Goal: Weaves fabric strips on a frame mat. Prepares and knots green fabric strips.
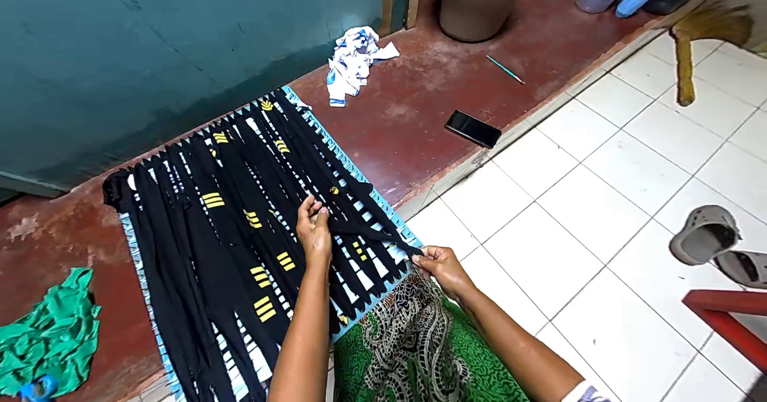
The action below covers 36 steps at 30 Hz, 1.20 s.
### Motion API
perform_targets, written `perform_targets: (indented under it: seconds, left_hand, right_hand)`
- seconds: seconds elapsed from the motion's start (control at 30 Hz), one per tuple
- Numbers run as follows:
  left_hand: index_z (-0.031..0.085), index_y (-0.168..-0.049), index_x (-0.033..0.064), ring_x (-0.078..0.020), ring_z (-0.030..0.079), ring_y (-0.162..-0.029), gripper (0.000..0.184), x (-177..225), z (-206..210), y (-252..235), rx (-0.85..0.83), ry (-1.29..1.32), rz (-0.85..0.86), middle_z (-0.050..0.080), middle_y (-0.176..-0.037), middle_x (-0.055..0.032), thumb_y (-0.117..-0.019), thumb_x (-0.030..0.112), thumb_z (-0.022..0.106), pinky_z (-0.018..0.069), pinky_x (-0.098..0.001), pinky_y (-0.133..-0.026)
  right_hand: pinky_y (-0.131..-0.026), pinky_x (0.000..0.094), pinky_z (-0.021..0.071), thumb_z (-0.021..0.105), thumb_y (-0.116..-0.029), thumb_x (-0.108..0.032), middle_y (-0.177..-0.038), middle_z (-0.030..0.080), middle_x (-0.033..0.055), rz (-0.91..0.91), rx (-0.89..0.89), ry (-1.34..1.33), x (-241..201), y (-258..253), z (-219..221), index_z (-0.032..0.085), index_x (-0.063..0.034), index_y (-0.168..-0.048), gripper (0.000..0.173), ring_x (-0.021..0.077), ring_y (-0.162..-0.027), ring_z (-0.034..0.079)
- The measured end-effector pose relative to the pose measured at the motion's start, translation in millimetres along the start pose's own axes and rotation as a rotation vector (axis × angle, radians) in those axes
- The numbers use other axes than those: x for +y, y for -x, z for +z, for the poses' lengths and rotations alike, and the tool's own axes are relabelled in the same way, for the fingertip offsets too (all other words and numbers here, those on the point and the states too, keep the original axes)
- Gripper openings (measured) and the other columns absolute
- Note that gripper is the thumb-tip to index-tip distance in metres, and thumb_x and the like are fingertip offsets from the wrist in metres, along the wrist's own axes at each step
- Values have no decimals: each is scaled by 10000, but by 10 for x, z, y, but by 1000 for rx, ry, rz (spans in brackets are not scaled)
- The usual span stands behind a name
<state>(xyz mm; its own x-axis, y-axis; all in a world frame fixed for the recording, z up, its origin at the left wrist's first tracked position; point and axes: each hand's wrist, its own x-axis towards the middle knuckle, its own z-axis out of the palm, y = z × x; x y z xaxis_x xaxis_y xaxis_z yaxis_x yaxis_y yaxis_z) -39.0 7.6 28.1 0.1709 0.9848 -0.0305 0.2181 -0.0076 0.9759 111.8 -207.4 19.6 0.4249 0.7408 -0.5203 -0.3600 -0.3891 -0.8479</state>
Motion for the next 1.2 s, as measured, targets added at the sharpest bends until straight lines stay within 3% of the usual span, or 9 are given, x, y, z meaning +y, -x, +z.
perform_targets:
  seconds: [0.27, 0.4, 0.53, 0.73, 0.83, 0.9, 1.03, 1.1, 1.2]
  left_hand:
    - [539, -1280, -141, -75, 628, -941, 334, -133, -214, 362, 33, 51, 49, 620, -1185, -178, -976, -18, 479, 522, -218, -811]
    - [537, -1271, -158, -78, 630, -1000, 336, -133, -271, 470, 24, 47, 78, 620, -1206, -195, -971, -21, 475, 518, -215, -859]
    - [548, -1291, -135, -61, 616, -935, 370, -131, -300, 551, 52, -22, 134, 625, -1209, -192, -959, 17, 496, 503, -196, -799]
    - [576, -1297, -140, -225, 624, -1039, 415, -181, -456, 730, 142, -278, 338, 584, -1306, -310, -947, 78, 528, 515, -272, -817]
    - [618, -1220, -158, -314, 619, -1129, 386, -241, -610, 817, 224, -359, 422, 602, -1269, -329, -925, 80, 542, 520, -326, -908]
    - [658, -1163, -139, -427, 601, -1187, 383, -324, -753, 842, 287, -495, 510, 630, -1242, -325, -923, 134, 540, 460, -464, -1032]
    - [732, -1082, -52, -525, 559, -1235, 382, -596, -1204, 916, 417, -716, 509, 640, -1272, -293, -933, 218, 508, 402, -654, -1024]
    - [752, -1059, -31, -535, 555, -1242, 378, -739, -1425, 1008, 486, -771, 446, 647, -1271, -286, -932, 224, 503, 399, -684, -1003]
    - [755, -1049, -25, -577, 515, -1265, 352, -869, -1711, 1174, 551, -860, 335, 629, -1289, -304, -924, 198, 513, 375, -739, -966]
  right_hand:
    - [-508, 171, 466, 596, -1009, -7, -690, 653, 21, 158, 97, -146, 349, 73, 120, 654, 50, -914, 125, 26, -515, 544]
    - [-498, 170, 463, 597, -1010, -8, -684, 651, 23, 174, 110, -186, 385, 58, 179, 655, 51, -924, 119, 31, -510, 545]
    - [-526, 179, 481, 607, -1009, -20, -703, 655, 24, 111, 144, -104, 408, 67, 209, 641, 59, -986, 89, 33, -543, 571]
    - [-526, 191, 486, 647, -952, 37, -646, 589, 2, 21, 202, -124, 441, 78, 288, 486, 2, -987, 168, 43, -530, 575]
    - [-569, 194, 460, 704, -892, 40, -625, 512, -38, -82, 254, -53, 508, 66, 280, 488, -16, -951, 231, 26, -545, 520]
    - [-592, 184, 444, 738, -850, 24, -655, 468, -47, -164, 291, 41, 507, 86, 254, 509, 7, -981, 264, 12, -571, 482]
    - [-580, 175, 394, 727, -797, -68, -710, 480, 2, -528, 403, 314, 413, 71, 201, 578, 100, -1059, 346, 18, -609, 454]
    - [-624, 263, 471, 681, -790, -116, -750, 593, 102, -782, 412, 481, 327, -9, 175, 630, 109, -999, 312, 133, -661, 560]
    - [-782, 516, 571, 647, -812, -159, -969, 716, 207, -989, 241, 753, 155, -224, 253, 714, 69, -995, 300, 375, -895, 704]
